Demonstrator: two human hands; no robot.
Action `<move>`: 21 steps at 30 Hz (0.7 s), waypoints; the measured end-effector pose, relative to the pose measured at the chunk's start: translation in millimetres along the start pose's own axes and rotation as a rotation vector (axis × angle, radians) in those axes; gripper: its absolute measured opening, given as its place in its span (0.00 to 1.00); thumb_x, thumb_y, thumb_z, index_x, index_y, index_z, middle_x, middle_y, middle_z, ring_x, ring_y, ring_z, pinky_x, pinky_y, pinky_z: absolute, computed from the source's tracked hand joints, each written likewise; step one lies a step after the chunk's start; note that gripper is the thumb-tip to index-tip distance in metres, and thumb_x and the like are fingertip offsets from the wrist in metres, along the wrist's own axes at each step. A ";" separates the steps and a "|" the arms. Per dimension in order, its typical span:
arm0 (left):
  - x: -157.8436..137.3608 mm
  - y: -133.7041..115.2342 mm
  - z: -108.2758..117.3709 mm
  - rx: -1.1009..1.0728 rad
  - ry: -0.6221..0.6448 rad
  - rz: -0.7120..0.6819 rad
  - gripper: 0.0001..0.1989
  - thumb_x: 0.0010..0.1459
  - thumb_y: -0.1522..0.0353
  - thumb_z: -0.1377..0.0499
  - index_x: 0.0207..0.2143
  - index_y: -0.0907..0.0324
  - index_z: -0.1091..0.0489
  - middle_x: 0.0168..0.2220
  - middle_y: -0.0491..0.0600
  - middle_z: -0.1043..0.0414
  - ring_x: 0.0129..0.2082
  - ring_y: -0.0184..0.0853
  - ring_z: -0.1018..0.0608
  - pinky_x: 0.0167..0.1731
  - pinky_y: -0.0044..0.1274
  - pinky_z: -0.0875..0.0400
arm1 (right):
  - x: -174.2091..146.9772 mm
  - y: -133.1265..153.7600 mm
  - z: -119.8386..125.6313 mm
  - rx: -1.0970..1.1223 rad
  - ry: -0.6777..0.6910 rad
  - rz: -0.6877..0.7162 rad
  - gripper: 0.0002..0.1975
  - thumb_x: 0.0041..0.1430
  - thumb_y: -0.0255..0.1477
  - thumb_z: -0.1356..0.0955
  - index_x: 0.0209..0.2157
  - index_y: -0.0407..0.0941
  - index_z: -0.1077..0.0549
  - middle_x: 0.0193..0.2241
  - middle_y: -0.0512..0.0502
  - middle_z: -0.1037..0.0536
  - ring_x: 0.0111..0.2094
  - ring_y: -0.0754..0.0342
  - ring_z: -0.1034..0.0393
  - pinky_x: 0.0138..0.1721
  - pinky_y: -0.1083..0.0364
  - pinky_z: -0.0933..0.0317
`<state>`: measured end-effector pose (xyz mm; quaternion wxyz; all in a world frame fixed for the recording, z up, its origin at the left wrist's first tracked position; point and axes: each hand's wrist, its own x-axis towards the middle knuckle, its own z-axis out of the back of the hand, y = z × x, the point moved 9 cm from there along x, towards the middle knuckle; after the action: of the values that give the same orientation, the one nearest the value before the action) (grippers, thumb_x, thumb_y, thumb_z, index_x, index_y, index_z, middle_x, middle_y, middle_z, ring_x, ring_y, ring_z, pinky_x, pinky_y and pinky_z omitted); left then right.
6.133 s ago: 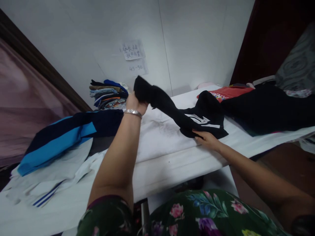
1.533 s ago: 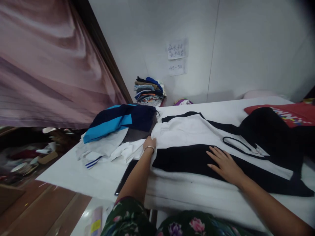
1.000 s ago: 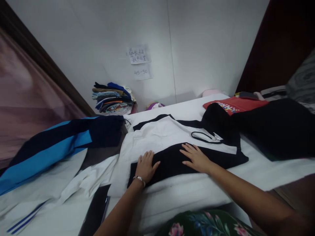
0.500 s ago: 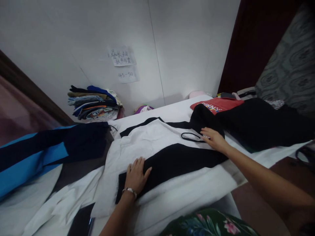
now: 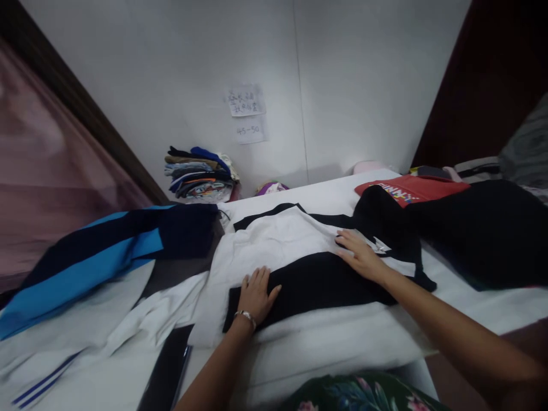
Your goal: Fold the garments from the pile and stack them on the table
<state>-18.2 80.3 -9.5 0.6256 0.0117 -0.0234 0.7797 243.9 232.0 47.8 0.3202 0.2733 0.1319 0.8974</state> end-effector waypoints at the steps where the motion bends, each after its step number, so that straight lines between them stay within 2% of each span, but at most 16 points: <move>1: -0.8 -0.5 0.4 -0.007 -0.002 0.001 0.29 0.64 0.54 0.53 0.62 0.59 0.42 0.64 0.55 0.43 0.65 0.44 0.42 0.62 0.43 0.50 | 1.1 17.8 -15.1 0.008 0.061 0.041 0.26 0.65 0.43 0.42 0.59 0.47 0.34 0.63 0.41 0.40 0.65 0.43 0.52 0.62 0.39 0.53; 4: -3.0 -1.5 0.9 -0.031 -0.001 0.002 0.29 0.64 0.54 0.53 0.62 0.58 0.42 0.64 0.54 0.43 0.65 0.44 0.42 0.62 0.43 0.51 | -3.8 48.4 -61.8 -0.021 0.289 0.097 0.29 0.64 0.46 0.42 0.62 0.48 0.37 0.65 0.40 0.44 0.66 0.42 0.55 0.62 0.36 0.57; 7: -3.1 -0.3 0.0 -0.059 0.024 0.010 0.28 0.64 0.55 0.52 0.62 0.58 0.42 0.64 0.53 0.43 0.65 0.43 0.43 0.63 0.41 0.51 | -11.9 52.1 -89.1 -0.081 0.400 0.101 0.30 0.64 0.47 0.43 0.63 0.47 0.39 0.65 0.39 0.45 0.66 0.42 0.55 0.63 0.37 0.59; 11: 4.3 10.1 4.3 -0.071 0.060 0.070 0.23 0.65 0.61 0.53 0.60 0.57 0.39 0.64 0.53 0.42 0.65 0.41 0.42 0.62 0.39 0.48 | -15.5 47.0 -93.6 -0.101 0.392 0.104 0.31 0.65 0.49 0.44 0.63 0.48 0.41 0.65 0.41 0.45 0.66 0.44 0.55 0.63 0.39 0.60; 13: 9.7 18.8 11.5 -0.042 0.057 0.135 0.22 0.64 0.65 0.52 0.59 0.57 0.37 0.64 0.54 0.41 0.64 0.42 0.41 0.61 0.41 0.47 | -15.8 46.0 -92.4 -0.104 0.390 0.106 0.32 0.65 0.49 0.45 0.63 0.48 0.41 0.65 0.41 0.45 0.66 0.44 0.55 0.63 0.39 0.60; 16: 13.5 26.7 24.1 -0.008 0.017 0.216 0.22 0.63 0.64 0.51 0.58 0.57 0.37 0.64 0.54 0.42 0.63 0.46 0.40 0.60 0.46 0.48 | -15.9 46.2 -91.4 -0.114 0.380 0.113 0.32 0.65 0.50 0.45 0.63 0.47 0.40 0.65 0.41 0.45 0.66 0.44 0.54 0.63 0.39 0.59; 19: 10.1 19.6 27.2 -0.021 -0.046 0.181 0.23 0.64 0.60 0.52 0.59 0.56 0.37 0.64 0.54 0.43 0.64 0.46 0.41 0.60 0.47 0.50 | -16.7 45.8 -92.7 -0.114 0.362 0.125 0.31 0.65 0.49 0.45 0.63 0.48 0.40 0.65 0.40 0.44 0.66 0.43 0.54 0.63 0.38 0.59; 21: 5.5 11.5 18.7 -0.041 -0.041 0.117 0.24 0.64 0.57 0.54 0.59 0.54 0.38 0.64 0.53 0.43 0.64 0.45 0.42 0.61 0.46 0.51 | -18.1 43.6 -95.1 -0.114 0.354 0.129 0.31 0.65 0.49 0.44 0.63 0.48 0.40 0.65 0.40 0.44 0.66 0.44 0.53 0.63 0.38 0.58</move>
<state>-30.8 82.3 9.2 0.5785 0.0134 -0.0530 0.8139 179.0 181.3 -19.2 0.2487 0.1003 0.1172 0.9562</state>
